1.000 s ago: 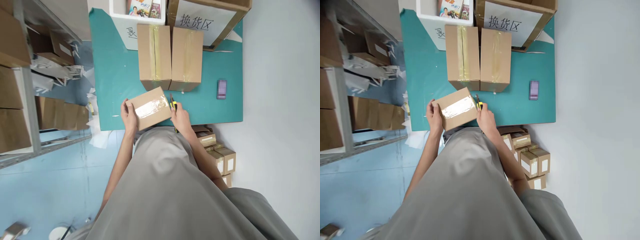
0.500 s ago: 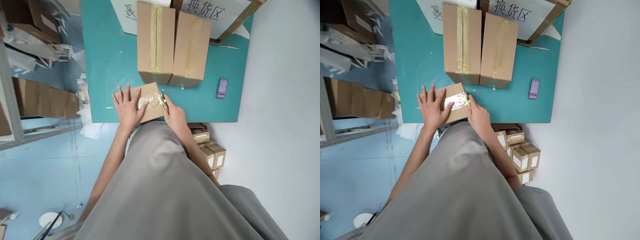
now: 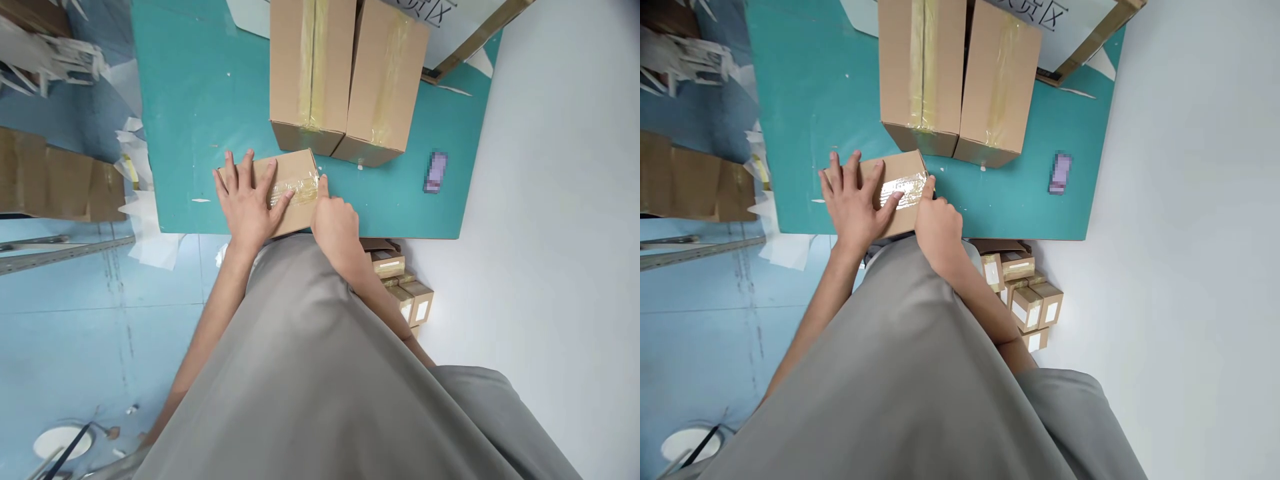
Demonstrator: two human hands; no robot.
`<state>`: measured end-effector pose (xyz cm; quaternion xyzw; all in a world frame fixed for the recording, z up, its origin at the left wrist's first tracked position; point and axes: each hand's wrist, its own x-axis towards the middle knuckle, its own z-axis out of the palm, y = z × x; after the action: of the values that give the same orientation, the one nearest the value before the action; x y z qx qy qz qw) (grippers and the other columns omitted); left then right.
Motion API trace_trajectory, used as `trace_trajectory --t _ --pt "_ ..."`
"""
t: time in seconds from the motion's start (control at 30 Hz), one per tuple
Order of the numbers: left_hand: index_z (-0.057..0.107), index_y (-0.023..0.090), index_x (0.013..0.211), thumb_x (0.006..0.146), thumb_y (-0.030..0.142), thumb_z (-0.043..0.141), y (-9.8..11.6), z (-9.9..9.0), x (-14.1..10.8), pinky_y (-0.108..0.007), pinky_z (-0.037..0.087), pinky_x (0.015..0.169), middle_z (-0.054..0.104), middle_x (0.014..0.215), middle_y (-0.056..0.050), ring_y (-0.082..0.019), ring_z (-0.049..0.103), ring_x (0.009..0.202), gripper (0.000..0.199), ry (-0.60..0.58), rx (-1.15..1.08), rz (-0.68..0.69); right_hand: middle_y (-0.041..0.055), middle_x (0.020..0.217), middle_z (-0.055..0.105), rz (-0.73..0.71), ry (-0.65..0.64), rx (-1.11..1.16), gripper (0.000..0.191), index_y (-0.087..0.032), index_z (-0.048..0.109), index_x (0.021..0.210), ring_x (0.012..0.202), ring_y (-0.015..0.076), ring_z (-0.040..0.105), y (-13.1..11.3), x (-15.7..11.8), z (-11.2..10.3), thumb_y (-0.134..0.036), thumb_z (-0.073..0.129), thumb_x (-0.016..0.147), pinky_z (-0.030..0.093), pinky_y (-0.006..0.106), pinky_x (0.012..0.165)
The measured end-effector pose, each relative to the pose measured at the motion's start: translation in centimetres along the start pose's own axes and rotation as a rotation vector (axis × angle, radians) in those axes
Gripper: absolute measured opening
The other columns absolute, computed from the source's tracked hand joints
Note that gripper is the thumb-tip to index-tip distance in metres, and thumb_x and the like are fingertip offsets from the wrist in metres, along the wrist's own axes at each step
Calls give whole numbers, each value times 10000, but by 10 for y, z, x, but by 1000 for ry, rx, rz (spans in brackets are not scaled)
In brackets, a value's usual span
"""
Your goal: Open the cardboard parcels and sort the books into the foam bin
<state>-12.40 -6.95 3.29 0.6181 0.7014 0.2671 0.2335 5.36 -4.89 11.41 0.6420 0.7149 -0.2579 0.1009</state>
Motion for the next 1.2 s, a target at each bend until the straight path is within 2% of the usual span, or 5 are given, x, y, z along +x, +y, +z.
trace_trajectory --t 0.47,0.57,0.83,1.03,1.2 --pt "585 289 1566 931 714 679 -5 1 -7 -638 -11 1355 360 1764 -92 -399 102 1692 769 46 -17 17 177 1098 799 38 -178 -106 669 -159 216 1748 990 328 771 34 -68 -16 -193 338 1092 579 444 926" --pt "558 247 1577 966 698 637 -11 -2 -10 -622 39 1361 394 1740 -131 -381 167 1684 764 79 -15 31 192 1162 787 126 -21 -92 666 -165 148 1760 1007 341 762 75 -46 -1 -294 296 1125 564 442 914" --pt "627 200 1463 1047 552 585 -34 -21 -21 -577 256 1334 466 1658 -209 -339 305 1642 546 253 -60 71 392 1337 645 336 122 173 567 64 453 1575 1147 295 711 170 64 102 -202 512 1078 459 382 898" --pt "532 196 1550 1028 576 629 -54 -34 -42 -519 434 1255 472 1641 -230 -326 486 1536 652 411 -172 -96 347 1458 617 159 230 313 523 -21 570 1522 1295 350 665 146 70 95 -266 583 1060 513 427 1026" --pt "611 190 1480 994 640 655 -70 -26 -62 -500 553 1145 659 1472 -222 -323 677 1338 664 218 -437 -263 169 1499 664 -291 255 765 560 -167 619 1501 1350 263 655 89 57 70 -526 517 1083 564 402 1102"
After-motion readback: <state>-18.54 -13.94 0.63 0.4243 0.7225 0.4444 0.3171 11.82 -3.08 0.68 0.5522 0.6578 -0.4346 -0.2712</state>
